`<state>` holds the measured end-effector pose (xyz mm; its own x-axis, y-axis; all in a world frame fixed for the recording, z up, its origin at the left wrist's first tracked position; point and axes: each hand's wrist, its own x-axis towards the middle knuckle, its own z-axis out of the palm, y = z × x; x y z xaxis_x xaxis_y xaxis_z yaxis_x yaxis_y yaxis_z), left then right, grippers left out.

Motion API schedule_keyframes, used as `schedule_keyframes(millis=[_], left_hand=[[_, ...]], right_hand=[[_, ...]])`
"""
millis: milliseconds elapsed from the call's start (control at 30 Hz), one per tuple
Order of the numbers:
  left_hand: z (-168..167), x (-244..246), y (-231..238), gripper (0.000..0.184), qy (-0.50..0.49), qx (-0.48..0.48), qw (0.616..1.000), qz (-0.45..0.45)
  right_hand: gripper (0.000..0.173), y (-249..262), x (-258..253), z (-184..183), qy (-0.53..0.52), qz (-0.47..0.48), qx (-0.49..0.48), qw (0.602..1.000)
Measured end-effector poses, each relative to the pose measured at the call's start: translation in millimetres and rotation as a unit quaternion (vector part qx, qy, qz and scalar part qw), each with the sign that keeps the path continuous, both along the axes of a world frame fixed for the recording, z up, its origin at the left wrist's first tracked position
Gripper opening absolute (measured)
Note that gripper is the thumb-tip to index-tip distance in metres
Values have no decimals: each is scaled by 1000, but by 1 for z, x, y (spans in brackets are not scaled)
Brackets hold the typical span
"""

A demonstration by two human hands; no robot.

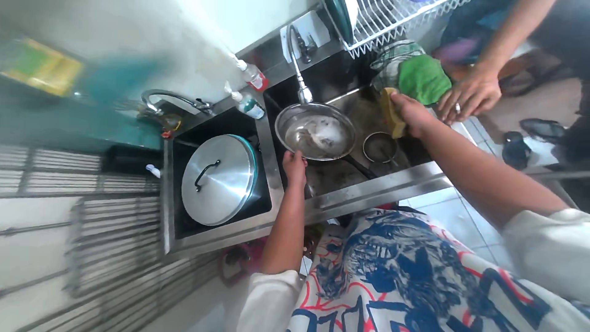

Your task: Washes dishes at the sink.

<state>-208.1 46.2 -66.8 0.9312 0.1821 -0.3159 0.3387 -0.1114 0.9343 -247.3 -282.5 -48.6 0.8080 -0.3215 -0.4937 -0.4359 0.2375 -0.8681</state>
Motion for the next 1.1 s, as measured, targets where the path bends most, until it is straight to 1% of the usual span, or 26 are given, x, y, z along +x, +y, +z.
schedule_keyframes(millis=[100,233,467,567,733,833,933,1100], left_hand=[[8,2,-5,12,-30,13,999,-12],[22,0,-11,16,-43,24,999,-15],[49,-15,-29,12,-16,-1,1000,7],[58,-21,-34,11,-13,11,1000,23],[64,-33,-41,13,-33,94,995,3],[61,-39,-47,11,-54,166,985,-11],[68,-50,-56,12,-53,222,973,-20],[67,-62,-68,11,-84,255,963,-25]], right_hand=[[54,-4,-4,0,2,-6,9,1000],[51,-8,-8,0,-6,-9,22,1000],[52,-11,-10,2,-12,-2,19,1000],[52,-11,-6,2,-9,6,24,1000],[53,-7,-1,-7,-1,28,21,999],[56,-2,2,-15,3,40,27,999],[57,0,4,-23,11,53,38,998],[57,-1,8,-29,9,72,35,997]])
